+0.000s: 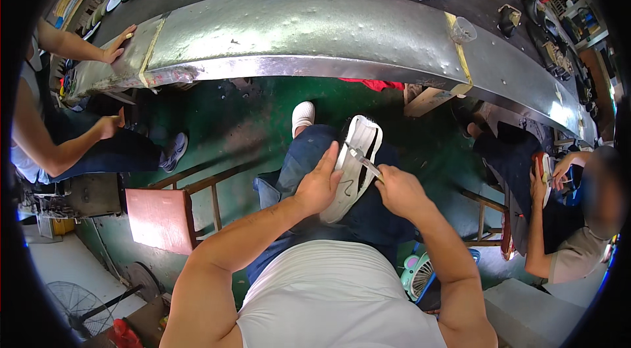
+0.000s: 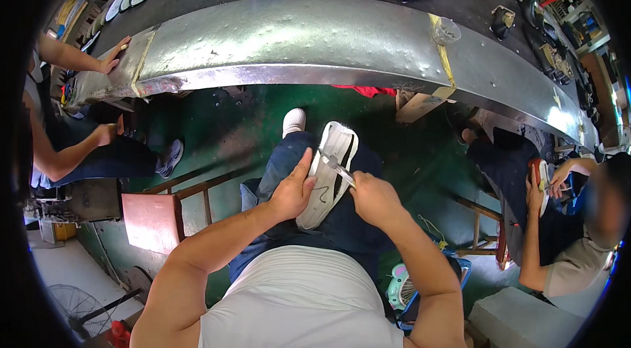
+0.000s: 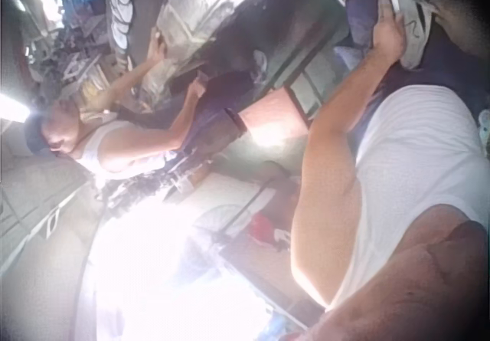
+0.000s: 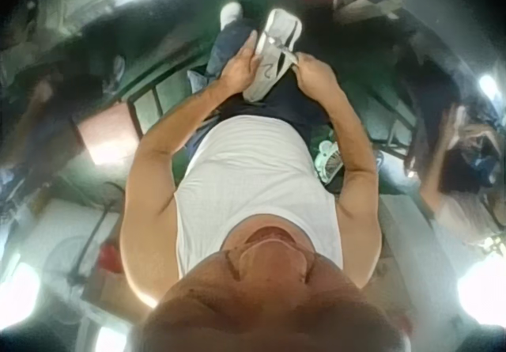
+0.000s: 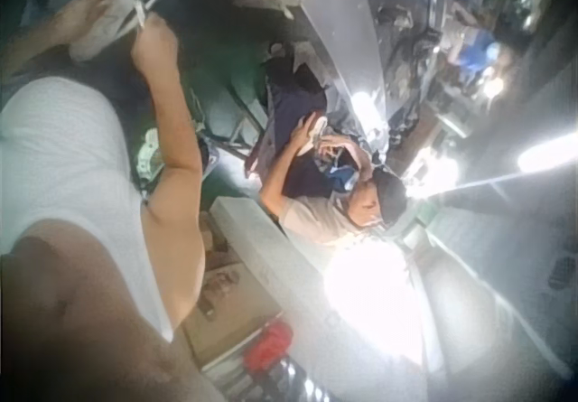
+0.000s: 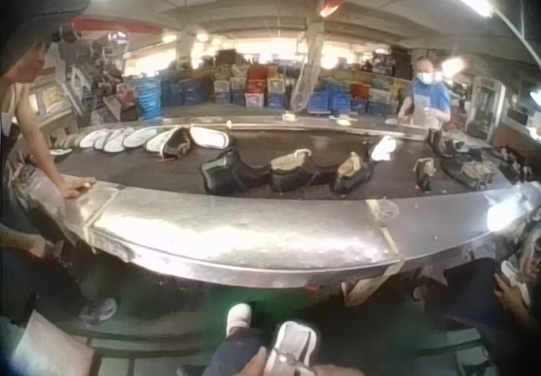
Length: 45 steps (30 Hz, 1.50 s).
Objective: Using pincers to pull and secure the shoe upper onto the last on an assembly line.
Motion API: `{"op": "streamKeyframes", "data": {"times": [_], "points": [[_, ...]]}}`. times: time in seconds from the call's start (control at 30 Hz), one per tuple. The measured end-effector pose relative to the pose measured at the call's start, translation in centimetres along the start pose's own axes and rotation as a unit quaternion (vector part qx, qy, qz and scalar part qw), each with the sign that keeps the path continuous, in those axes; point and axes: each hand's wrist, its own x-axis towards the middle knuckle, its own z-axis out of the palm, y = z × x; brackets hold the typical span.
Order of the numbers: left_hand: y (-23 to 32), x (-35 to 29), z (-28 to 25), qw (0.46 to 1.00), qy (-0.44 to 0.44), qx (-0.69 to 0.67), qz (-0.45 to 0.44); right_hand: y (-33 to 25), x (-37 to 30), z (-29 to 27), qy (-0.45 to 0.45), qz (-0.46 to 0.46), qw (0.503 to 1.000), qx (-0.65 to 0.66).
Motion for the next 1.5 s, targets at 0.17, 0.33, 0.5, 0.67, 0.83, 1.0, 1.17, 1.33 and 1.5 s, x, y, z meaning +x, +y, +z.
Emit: {"op": "streamKeyframes", "data": {"times": [0.17,0.33,0.5,0.67,0.83,1.0,1.17,1.33,1.5], "points": [[-0.7,0.0,-0.4,0.996,-0.005,-0.075,-0.054,-0.6,1.3,-1.7,-0.054,-0.063,0.987,-0.141],[-1.5,0.6,0.0,0.995,0.012,-0.099,-0.015,3.6,1.7,2.5,-0.009,-0.070,0.997,0.032],[-0.5,0.2,-0.4,0.999,-0.037,-0.006,0.037,2.8,-2.0,3.8,0.027,-0.005,0.999,0.037],[0.6,0.9,-1.6,0.994,-0.084,0.063,-0.034,1.5,0.1,-4.0,-0.317,0.188,0.901,0.230],[3.2,2.2,-2.7,0.976,-0.172,0.112,-0.078,1.2,2.2,-1.5,0.002,0.038,0.961,0.274],[4.4,2.2,-4.0,0.955,-0.219,0.178,-0.087,1.0,4.8,-1.1,-0.050,0.032,0.997,0.058],[-0.9,-2.6,0.4,0.965,0.013,-0.119,-0.232,1.0,3.7,-0.6,-0.075,0.030,0.994,0.076],[0.1,-2.7,0.3,0.969,-0.004,-0.164,-0.183,-1.2,-0.5,2.1,-0.046,-0.014,0.990,0.129],[0.8,-3.7,-0.8,0.966,-0.122,-0.178,-0.143,-0.6,-3.2,2.2,-0.118,0.089,0.963,0.226]]}}
